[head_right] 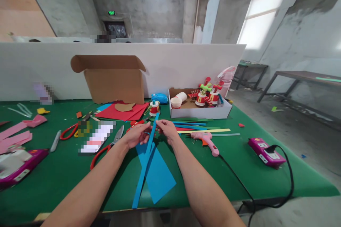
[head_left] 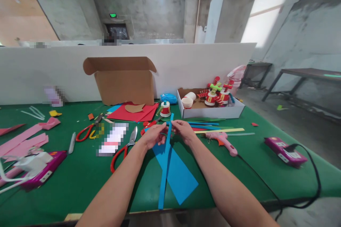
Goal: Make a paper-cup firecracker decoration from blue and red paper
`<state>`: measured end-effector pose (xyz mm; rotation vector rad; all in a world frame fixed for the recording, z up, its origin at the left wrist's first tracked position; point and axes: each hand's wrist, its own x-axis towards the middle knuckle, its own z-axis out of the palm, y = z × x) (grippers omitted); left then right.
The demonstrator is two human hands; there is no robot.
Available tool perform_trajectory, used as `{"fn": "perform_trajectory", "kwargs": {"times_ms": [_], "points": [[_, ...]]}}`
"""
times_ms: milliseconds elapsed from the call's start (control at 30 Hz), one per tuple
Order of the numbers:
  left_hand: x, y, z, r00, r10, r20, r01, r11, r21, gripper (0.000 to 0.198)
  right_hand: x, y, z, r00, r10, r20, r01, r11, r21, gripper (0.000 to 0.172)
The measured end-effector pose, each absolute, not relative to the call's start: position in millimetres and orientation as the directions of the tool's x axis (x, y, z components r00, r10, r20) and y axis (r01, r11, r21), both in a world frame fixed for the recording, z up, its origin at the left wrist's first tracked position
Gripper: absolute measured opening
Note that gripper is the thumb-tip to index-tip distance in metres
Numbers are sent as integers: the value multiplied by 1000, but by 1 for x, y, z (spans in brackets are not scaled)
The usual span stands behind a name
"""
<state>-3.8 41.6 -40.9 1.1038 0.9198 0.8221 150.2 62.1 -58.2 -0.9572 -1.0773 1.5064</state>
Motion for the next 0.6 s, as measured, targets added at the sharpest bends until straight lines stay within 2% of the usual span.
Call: {"fn": "perform_trajectory", "kwargs": {"times_ms": [167, 367, 600], "points": [[-4, 42, -42, 443, 873, -205, -96, 273, 957, 42, 149, 63, -60, -230, 972, -53, -339, -132, -932, 43], [-1, 40, -41, 461, 853, -247, -81, 318, 945, 48, 150, 62, -57, -189, 979, -83, -354, -146, -924, 45], [-2, 40, -42, 484, 843, -232, -102, 318, 943, 48, 150, 62, -55, -192, 977, -93, -415, -166, -895, 42]]}}
